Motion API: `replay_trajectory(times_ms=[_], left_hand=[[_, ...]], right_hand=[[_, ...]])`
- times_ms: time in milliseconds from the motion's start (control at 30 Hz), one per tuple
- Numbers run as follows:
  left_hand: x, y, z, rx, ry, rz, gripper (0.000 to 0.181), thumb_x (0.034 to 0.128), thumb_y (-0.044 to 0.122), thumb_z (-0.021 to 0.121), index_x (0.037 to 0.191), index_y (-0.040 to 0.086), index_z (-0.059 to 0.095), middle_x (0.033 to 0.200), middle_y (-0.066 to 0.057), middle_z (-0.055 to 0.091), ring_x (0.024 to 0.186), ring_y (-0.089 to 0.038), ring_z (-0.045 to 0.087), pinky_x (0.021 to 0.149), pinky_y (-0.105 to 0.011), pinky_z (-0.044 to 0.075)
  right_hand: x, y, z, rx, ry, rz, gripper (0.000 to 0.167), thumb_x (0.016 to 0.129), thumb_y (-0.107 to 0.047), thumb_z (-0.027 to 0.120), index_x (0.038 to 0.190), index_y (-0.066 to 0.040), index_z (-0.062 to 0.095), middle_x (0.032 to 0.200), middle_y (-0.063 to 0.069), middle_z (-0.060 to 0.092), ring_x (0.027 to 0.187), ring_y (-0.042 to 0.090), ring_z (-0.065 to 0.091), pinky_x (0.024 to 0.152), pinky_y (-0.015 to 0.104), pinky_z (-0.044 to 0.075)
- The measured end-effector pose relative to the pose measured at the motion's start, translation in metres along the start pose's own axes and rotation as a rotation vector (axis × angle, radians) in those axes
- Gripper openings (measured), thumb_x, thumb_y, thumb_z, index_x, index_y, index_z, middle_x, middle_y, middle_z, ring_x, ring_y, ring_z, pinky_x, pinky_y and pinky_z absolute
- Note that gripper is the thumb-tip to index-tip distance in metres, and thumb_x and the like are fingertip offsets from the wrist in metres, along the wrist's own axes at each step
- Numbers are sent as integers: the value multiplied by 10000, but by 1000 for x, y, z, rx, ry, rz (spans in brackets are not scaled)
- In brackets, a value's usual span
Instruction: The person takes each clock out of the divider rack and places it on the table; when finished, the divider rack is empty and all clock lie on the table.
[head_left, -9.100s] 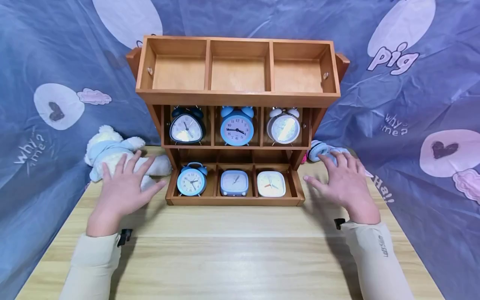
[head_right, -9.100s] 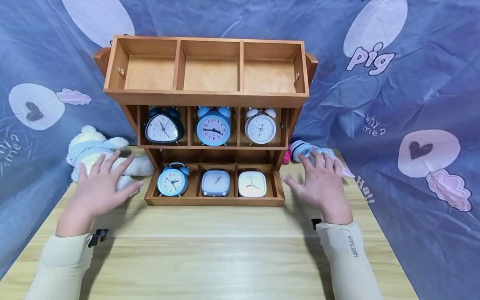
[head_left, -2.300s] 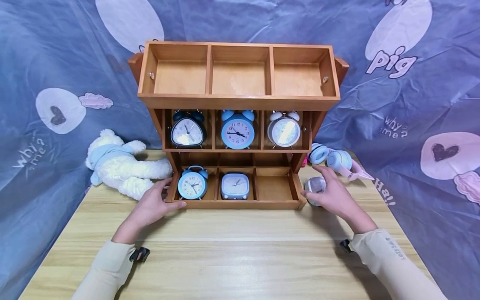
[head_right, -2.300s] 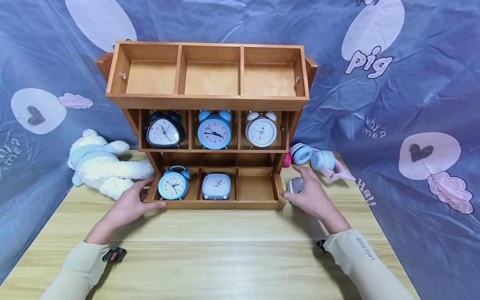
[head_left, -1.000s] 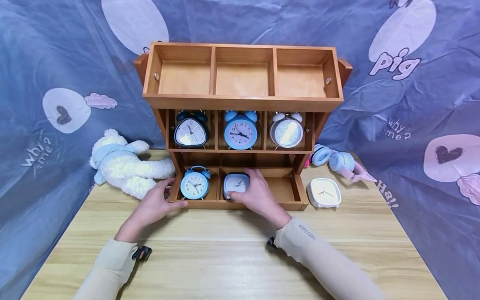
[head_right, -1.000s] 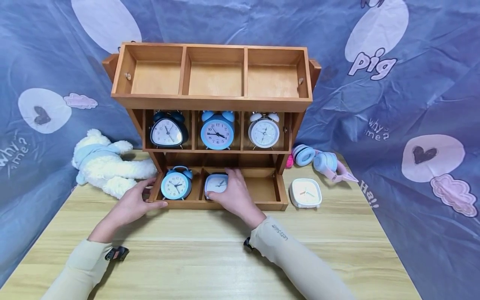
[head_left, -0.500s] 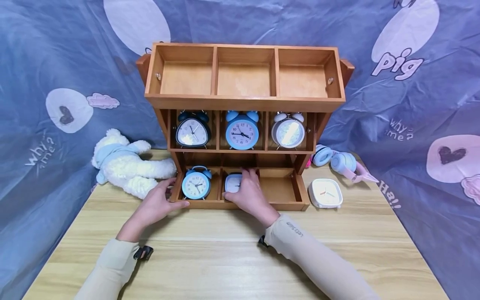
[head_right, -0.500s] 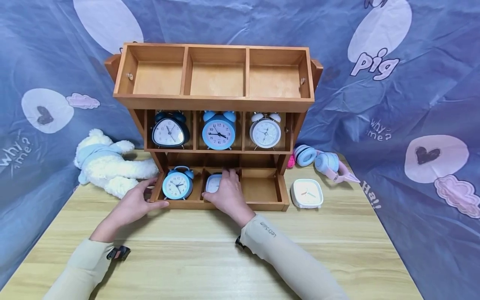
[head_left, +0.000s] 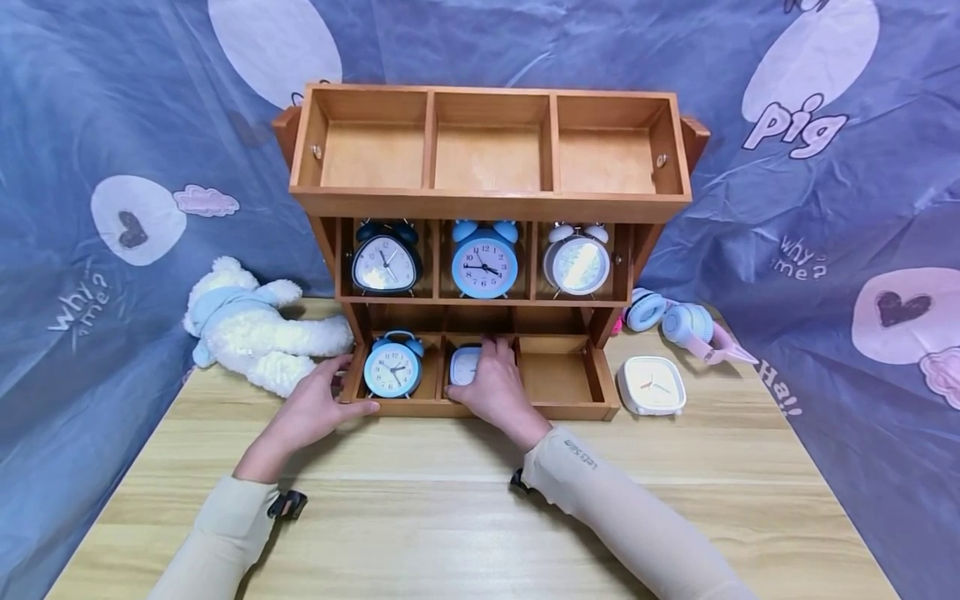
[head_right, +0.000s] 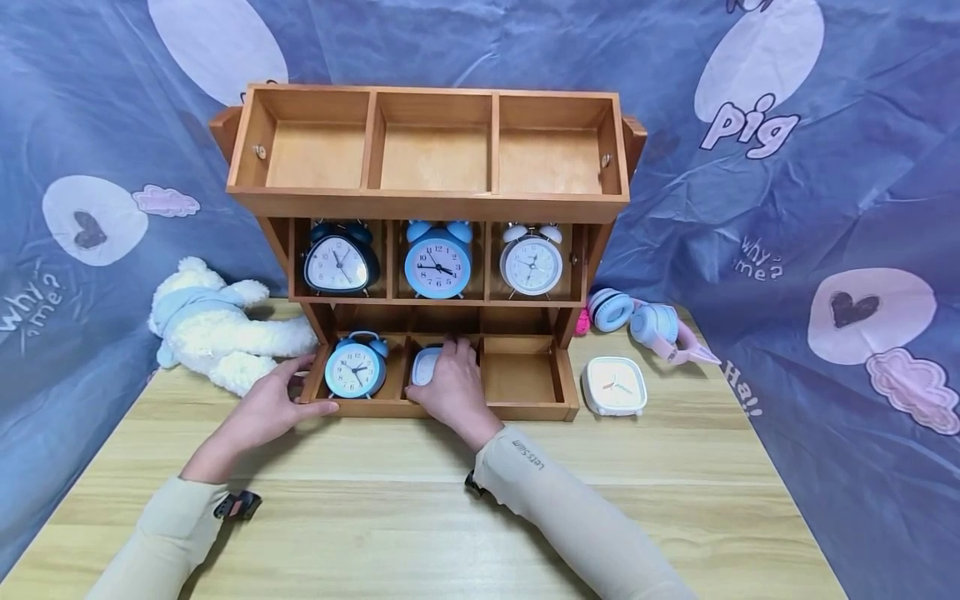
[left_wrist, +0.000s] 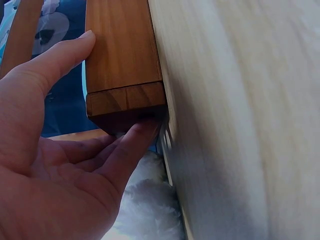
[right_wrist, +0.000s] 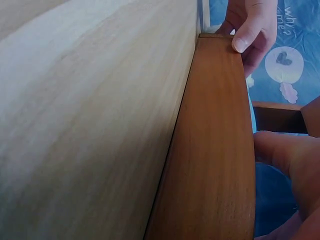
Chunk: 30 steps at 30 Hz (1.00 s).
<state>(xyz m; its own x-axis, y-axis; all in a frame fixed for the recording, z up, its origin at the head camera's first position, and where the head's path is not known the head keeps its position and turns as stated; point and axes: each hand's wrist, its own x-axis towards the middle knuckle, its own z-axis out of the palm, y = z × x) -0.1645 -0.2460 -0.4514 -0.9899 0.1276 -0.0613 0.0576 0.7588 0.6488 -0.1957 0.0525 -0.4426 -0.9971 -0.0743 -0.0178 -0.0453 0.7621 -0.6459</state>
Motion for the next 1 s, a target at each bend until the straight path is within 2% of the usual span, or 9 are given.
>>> replay_trajectory(times_ms=[267, 500, 733, 1000], left_hand=[[0, 0, 0, -5, 2, 3, 1099, 925, 496, 918, 1686, -74, 366, 1665, -346, 496, 1410, -528, 621, 1133, -657, 562], [-1, 2, -1, -9, -2, -2, 1103, 923, 503, 916, 1684, -76, 368, 1665, -349, 495, 1412, -530, 616, 1132, -659, 559], [-2, 2, 0, -14, -1, 0, 1107, 921, 507, 917, 1684, -78, 367, 1662, -349, 498, 1410, -529, 617, 1133, -658, 558], [-2, 2, -1, -14, 1, 0, 1110, 921, 502, 919, 1686, -79, 364, 1664, -351, 494, 1411, -531, 613, 1129, -658, 560]], right_hand=[[8, 9, 9, 1, 20, -19, 1100, 799, -307, 998, 1647, 77, 411, 1675, 288, 426, 1490, 487, 500, 1273, 624, 462], [18, 24, 21, 4, 46, -42, 1126, 776, -357, 1008, 1654, 42, 425, 1693, 264, 435, 1520, 475, 483, 1285, 610, 452], [-1, 10, 5, 68, 97, -86, 1058, 754, -264, 1000, 1607, 77, 474, 1650, 298, 474, 1505, 489, 502, 1275, 661, 442], [-7, 4, -4, 23, 93, -95, 1085, 799, -281, 999, 1661, 49, 429, 1685, 269, 447, 1523, 451, 511, 1305, 578, 457]])
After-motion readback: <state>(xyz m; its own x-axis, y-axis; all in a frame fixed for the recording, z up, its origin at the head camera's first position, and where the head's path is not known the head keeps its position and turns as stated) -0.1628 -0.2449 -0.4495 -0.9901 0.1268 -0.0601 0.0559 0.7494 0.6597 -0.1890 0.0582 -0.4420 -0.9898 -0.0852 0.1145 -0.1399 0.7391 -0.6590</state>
